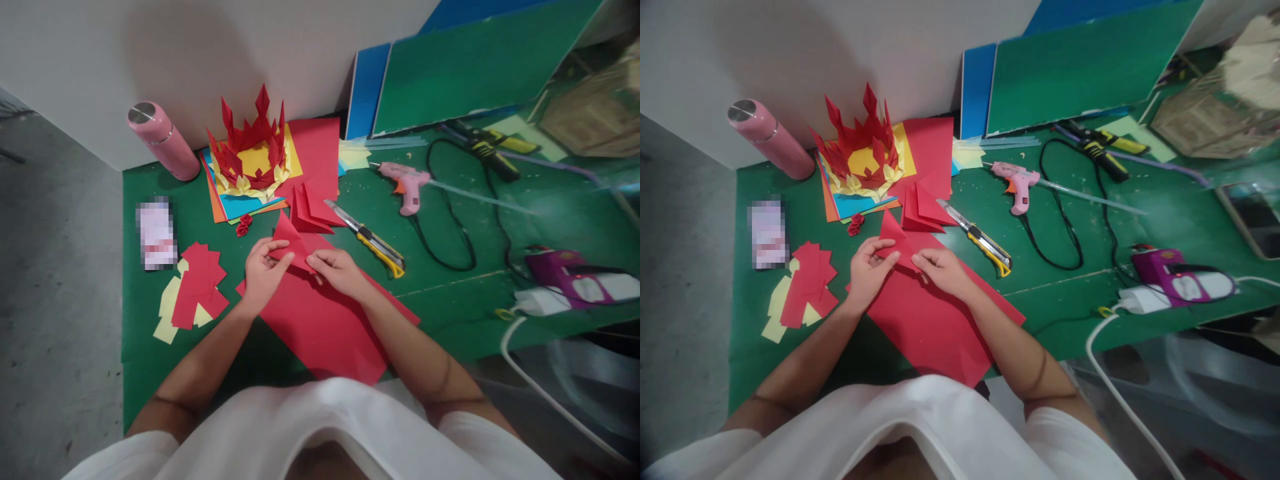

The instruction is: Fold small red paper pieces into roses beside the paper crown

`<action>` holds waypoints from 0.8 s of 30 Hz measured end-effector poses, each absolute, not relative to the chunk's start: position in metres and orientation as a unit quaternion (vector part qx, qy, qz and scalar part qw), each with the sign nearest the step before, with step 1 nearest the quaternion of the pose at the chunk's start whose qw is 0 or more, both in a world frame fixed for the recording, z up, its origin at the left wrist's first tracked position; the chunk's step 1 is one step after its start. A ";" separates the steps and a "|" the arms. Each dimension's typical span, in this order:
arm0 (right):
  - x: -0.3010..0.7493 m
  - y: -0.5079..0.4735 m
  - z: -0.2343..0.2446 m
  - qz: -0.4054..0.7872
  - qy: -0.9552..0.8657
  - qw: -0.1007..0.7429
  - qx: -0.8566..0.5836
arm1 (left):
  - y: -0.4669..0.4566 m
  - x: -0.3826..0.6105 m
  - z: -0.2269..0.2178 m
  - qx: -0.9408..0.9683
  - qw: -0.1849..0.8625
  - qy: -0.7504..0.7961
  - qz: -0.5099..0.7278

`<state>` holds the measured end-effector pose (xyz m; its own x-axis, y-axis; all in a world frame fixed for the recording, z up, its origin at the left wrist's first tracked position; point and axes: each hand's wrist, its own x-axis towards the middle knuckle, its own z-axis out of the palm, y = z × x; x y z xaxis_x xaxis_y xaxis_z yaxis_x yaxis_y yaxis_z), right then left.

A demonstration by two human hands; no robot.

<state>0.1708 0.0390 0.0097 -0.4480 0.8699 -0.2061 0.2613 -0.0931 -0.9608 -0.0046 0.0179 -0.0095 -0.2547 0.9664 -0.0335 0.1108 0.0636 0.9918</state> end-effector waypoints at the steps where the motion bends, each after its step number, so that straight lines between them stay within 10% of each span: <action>1: 0.171 0.039 0.009 0.579 -0.622 0.260 -0.458 | 0.018 -0.004 -0.010 0.448 0.414 0.600 0.518; 24: 0.172 0.041 0.002 0.542 -0.609 0.348 -0.462 | 0.012 -0.002 -0.006 0.563 0.446 0.515 0.468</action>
